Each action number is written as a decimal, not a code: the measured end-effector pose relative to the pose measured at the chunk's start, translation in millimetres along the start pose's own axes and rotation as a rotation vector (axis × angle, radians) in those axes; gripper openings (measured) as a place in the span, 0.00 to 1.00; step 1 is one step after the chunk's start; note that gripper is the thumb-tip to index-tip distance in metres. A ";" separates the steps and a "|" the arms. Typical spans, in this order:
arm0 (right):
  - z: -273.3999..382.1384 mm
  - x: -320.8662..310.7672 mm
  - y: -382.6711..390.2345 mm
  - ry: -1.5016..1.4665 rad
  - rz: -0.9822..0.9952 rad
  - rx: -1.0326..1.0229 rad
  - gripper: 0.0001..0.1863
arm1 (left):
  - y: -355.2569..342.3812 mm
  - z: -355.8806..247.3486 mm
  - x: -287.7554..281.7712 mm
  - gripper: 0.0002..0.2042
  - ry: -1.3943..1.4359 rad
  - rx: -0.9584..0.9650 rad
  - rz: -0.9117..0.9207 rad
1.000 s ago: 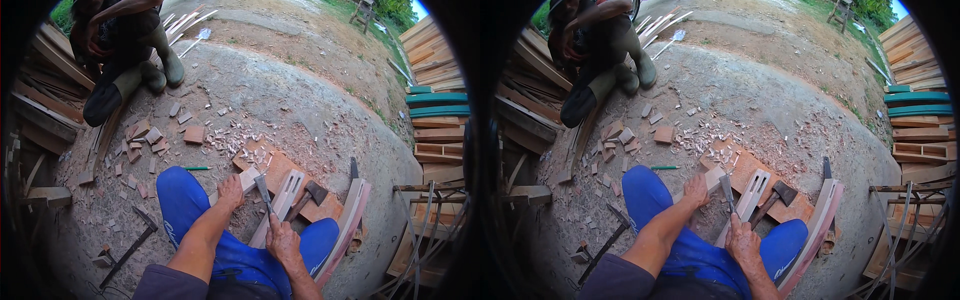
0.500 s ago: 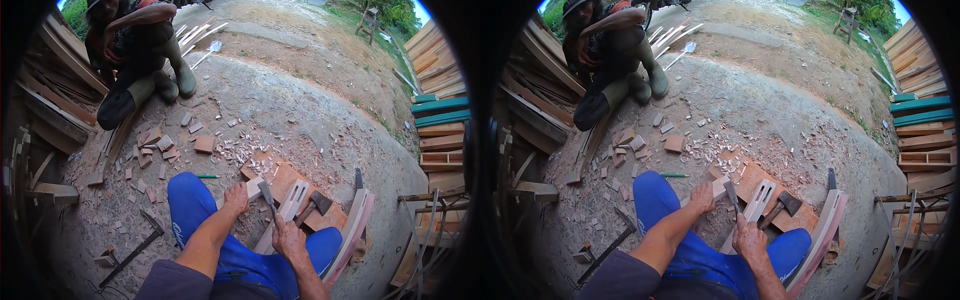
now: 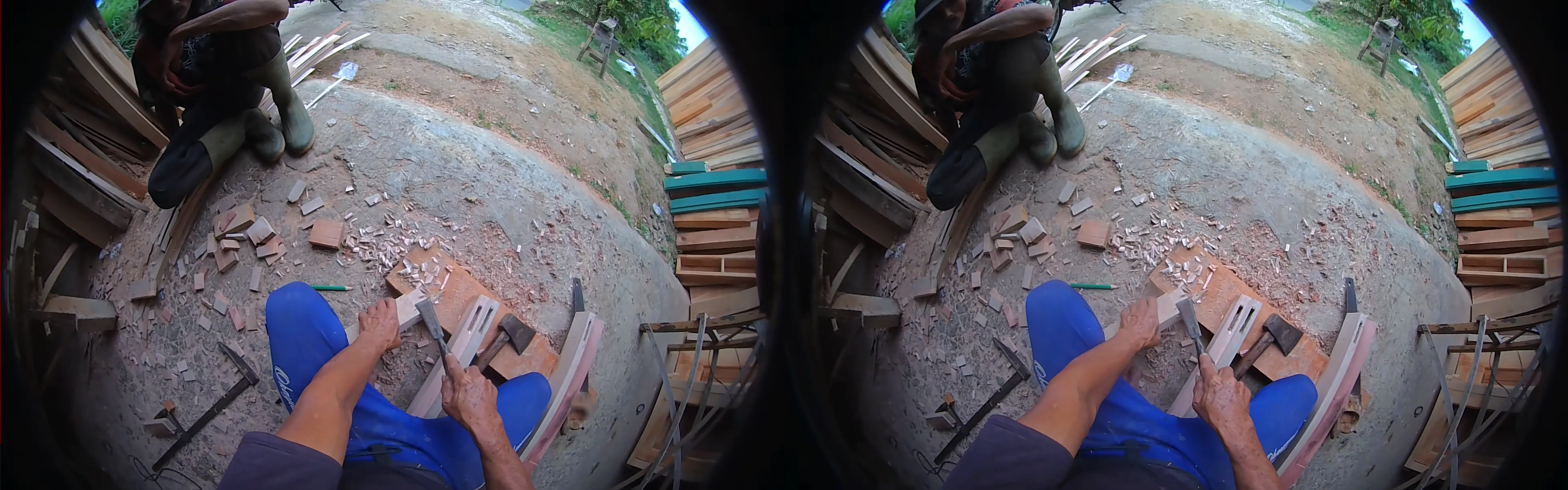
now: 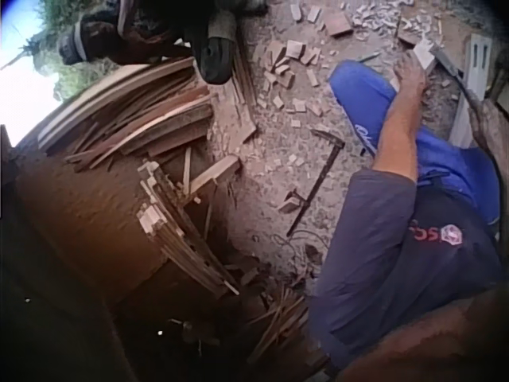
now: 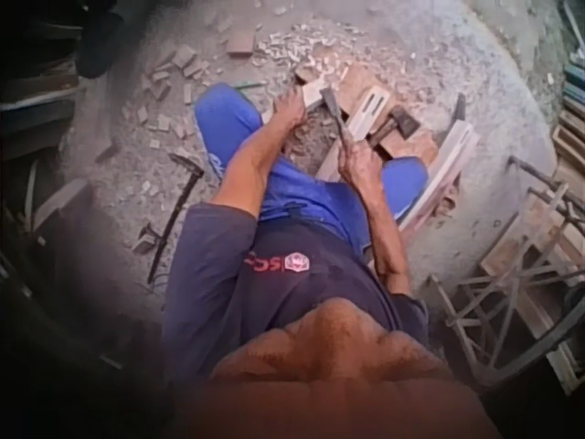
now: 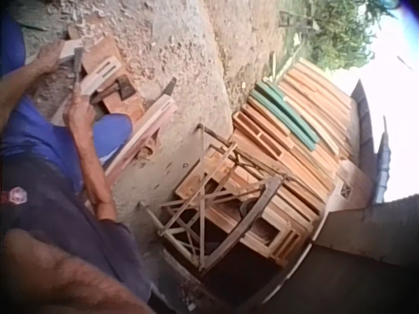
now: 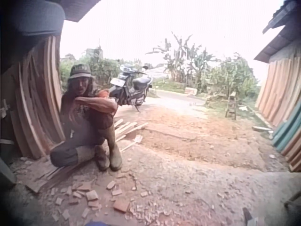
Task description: The person shapes a wooden joint using a chisel and a small axe. They alternate between striking the chisel with the axe to remove wood from a pre-cut slot and using the axe head directly to shave down the sides of the joint.
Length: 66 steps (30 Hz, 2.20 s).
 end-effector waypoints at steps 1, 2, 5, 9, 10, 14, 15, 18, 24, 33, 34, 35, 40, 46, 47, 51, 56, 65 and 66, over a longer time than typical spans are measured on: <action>-2.6 -0.8 4.4 0.000 0.021 0.008 0.25 | 0.3 -0.1 0.7 0.37 -0.013 0.003 0.012; -4.8 -1.1 9.4 0.028 0.088 0.054 0.25 | 0.9 0.1 1.8 0.37 -0.033 -0.005 0.045; -7.4 -1.8 13.8 0.000 0.047 0.014 0.26 | 1.8 0.1 6.5 0.37 0.001 -0.011 -0.018; -7.4 3.0 4.5 0.029 0.060 0.037 0.25 | 0.8 -0.2 7.4 0.35 -0.008 -0.014 -0.053; -7.5 4.4 1.5 -0.012 0.010 -0.029 0.25 | 0.1 -0.5 6.0 0.35 -0.016 -0.018 -0.047; -14.6 13.9 -4.6 -0.024 0.006 -0.016 0.25 | -2.2 -1.3 3.2 0.35 -0.002 -0.018 0.008; -16.2 16.6 -2.7 -0.019 0.007 -0.022 0.25 | -1.3 -1.1 4.3 0.34 -0.010 -0.024 0.018; -17.8 18.8 -5.9 -0.006 0.032 -0.020 0.25 | -1.3 -0.4 5.8 0.33 0.012 -0.052 0.011; -9.3 10.5 -26.9 0.008 -0.078 -0.134 0.25 | -0.9 -0.6 6.3 0.32 0.073 -0.065 -0.067; -11.2 5.0 -26.0 0.072 0.060 -0.041 0.22 | 0.8 1.7 4.3 0.35 -0.028 -0.018 -0.023; -10.6 4.6 -22.9 0.038 0.071 -0.049 0.22 | 2.4 1.0 5.0 0.35 -0.026 -0.014 -0.033; -11.3 2.8 -19.4 0.027 0.068 -0.038 0.23 | 2.2 0.6 4.1 0.35 -0.019 -0.008 -0.041; -14.3 4.5 -12.3 0.043 0.058 0.009 0.25 | 1.7 -1.4 2.6 0.34 -0.037 0.004 0.016; -15.7 14.4 -19.5 -0.010 0.056 -0.006 0.26 | -5.3 3.9 8.8 0.37 0.040 -0.009 0.044; -15.2 13.0 -24.0 0.006 0.037 -0.027 0.27 | -5.6 4.3 8.6 0.35 0.040 -0.003 -0.002; -13.4 9.4 -29.4 0.002 0.115 -0.001 0.28 | -2.8 3.0 7.6 0.33 -0.011 -0.008 0.048; -14.2 6.5 -33.9 -0.014 0.109 -0.041 0.24 | -1.2 0.5 1.2 0.33 -0.045 -0.009 0.051; -23.3 24.7 -39.8 -0.111 0.026 -0.073 0.23 | 4.5 2.1 -0.5 0.32 -0.034 0.008 0.035; -32.3 24.0 -41.1 -0.115 -0.001 -0.063 0.24 | 3.4 2.5 -2.2 0.32 -0.011 0.026 0.006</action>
Point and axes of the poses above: each hand's wrist, its own y-axis away from the middle knuckle, its own x-axis out of the palm, z = x × y, the point moved 1 cm from there along -y, towards the middle knuckle, and after that the axes turned 5 degrees about z, right-handed, at the moved point
